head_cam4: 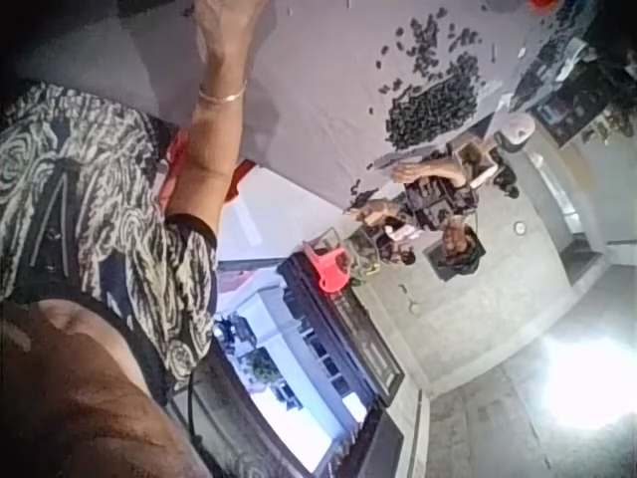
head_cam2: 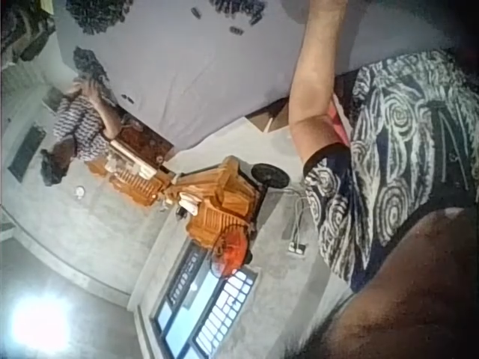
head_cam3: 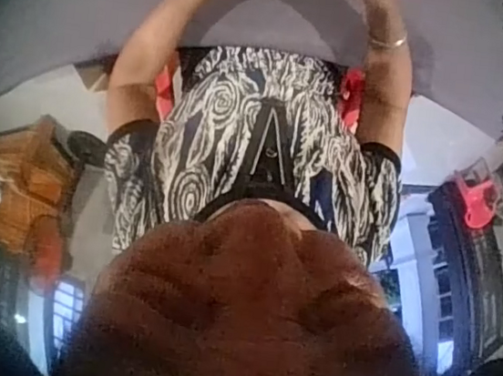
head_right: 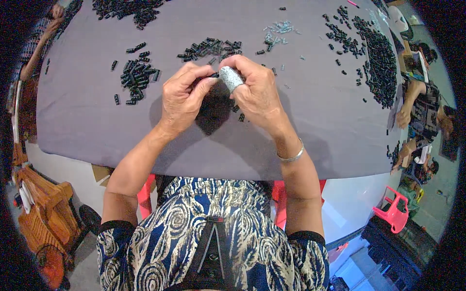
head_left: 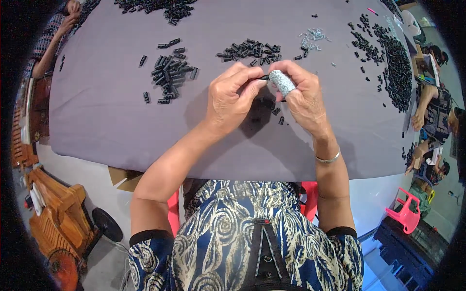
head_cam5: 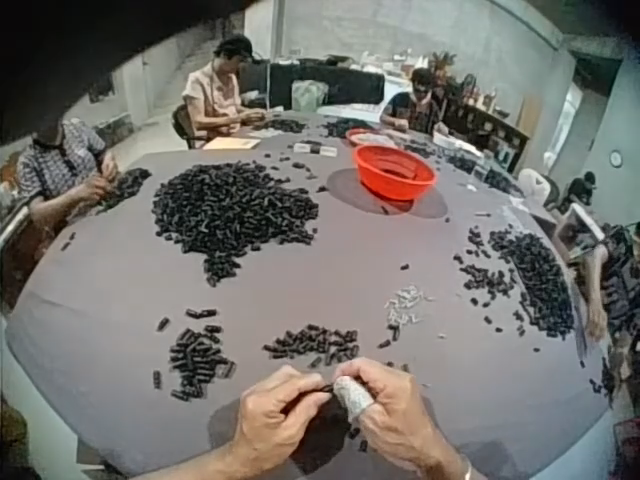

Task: Apply glue to small black plastic components for assembly.

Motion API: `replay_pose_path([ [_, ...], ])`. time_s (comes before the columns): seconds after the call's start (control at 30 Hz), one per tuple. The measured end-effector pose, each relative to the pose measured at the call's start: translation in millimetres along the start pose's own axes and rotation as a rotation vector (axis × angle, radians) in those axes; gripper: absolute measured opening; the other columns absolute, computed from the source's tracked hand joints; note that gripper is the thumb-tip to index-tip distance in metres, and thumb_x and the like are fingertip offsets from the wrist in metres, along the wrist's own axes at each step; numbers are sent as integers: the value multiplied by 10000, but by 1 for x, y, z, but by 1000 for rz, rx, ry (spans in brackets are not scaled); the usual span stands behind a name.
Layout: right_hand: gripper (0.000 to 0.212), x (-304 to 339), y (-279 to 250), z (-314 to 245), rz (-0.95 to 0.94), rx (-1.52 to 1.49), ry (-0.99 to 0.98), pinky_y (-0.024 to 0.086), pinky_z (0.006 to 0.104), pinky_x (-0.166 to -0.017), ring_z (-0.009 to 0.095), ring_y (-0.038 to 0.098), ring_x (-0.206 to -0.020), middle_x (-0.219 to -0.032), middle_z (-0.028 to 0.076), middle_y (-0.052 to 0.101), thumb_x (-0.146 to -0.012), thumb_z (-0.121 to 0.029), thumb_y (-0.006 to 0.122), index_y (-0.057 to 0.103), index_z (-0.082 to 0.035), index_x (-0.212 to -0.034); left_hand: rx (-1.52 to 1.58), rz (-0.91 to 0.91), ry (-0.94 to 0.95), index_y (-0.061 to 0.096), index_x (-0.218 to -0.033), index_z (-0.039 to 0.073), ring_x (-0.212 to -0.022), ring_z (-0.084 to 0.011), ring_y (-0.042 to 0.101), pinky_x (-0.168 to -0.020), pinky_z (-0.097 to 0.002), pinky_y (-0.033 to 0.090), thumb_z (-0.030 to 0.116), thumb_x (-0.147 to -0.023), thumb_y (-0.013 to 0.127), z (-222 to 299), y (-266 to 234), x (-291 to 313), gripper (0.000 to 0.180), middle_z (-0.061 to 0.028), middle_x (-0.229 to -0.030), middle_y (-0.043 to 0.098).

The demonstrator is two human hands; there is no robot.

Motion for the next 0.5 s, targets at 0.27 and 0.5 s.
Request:
replay_pose_path([
  [0.27, 221, -2, 4, 1, 40, 15, -95, 446, 240, -497, 96, 556, -622, -754, 43, 600, -748, 47, 541, 616, -17, -945, 38, -21, -75, 645, -932, -11, -647, -74, 525, -546, -210, 425, -6, -815, 643, -11, 2, 1, 117, -19, -757, 549],
  [0.5, 210, -1, 1, 9, -44, -689, 134, 402, 171, -454, 46, 491, -556, -765, 14, 564, -937, -211, 503, 605, -50, -1025, 450, -62, -284, 646, -953, -20, -683, -78, 534, -591, -203, 444, -10, -840, 619, -14, 11, -1, 117, -20, -810, 544],
])
Point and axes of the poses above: each hand's wrist, its own x-axis away from the middle knuckle, its own y-axis out of the palm, z = x × y, the point moved 6 cm from there along -x, towards the middle knuckle
